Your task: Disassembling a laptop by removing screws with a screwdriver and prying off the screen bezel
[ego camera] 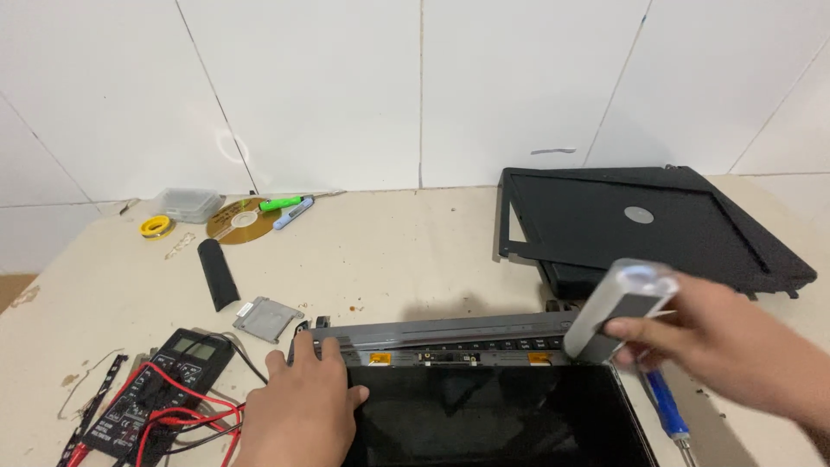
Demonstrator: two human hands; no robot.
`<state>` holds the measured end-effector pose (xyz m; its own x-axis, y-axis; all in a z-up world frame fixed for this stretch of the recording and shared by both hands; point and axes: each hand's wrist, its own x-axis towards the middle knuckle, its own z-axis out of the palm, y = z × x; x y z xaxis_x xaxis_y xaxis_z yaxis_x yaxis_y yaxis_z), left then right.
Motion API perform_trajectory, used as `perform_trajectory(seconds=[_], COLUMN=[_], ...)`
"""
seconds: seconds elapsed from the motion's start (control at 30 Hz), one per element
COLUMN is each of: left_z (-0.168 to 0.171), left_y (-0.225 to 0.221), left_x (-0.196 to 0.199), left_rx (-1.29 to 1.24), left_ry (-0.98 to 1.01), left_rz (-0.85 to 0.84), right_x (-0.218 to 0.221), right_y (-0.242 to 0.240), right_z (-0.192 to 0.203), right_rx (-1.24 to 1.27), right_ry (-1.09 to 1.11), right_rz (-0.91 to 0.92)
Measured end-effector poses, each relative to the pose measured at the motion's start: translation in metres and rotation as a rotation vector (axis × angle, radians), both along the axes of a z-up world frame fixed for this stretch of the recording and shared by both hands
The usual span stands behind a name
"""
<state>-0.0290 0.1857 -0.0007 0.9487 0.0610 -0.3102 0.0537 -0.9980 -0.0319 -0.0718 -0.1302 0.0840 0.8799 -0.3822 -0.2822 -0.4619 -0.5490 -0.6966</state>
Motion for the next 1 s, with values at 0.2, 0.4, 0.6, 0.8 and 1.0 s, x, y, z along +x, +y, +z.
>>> perform_trajectory(seconds=[0.2,0.4,0.6,0.8,1.0], left_z=[-0.008,-0.008,-0.018,-0.013,-0.011], left_y=[0.000,0.001,0.000,-0.002,-0.002], left_x=[0.001,0.003,0.005,0.001,0.005], left_rx=[0.028,0.028,0.066,0.047,0.064], left_ry=[-0.014,-0.004,-0.044,-0.050,0.031], left_rz=[0.008,0.001,0.033,0.002,0.051], right_x=[-0.003,-0.001,0.001,-0.001,-0.002], right_y=[0.016,-0.009,-0.008,-0.015,0.009], right_z=[-0.003,-0.013,-0.026,-0.018,-0.002], right_rx=[-0.239,-0.362,-0.227,-0.251,-0.167], right_ry=[0.049,0.019,-0.052,-0.055,0.018], right_rz=[0.221,0.186,0.256,0.249,0.225])
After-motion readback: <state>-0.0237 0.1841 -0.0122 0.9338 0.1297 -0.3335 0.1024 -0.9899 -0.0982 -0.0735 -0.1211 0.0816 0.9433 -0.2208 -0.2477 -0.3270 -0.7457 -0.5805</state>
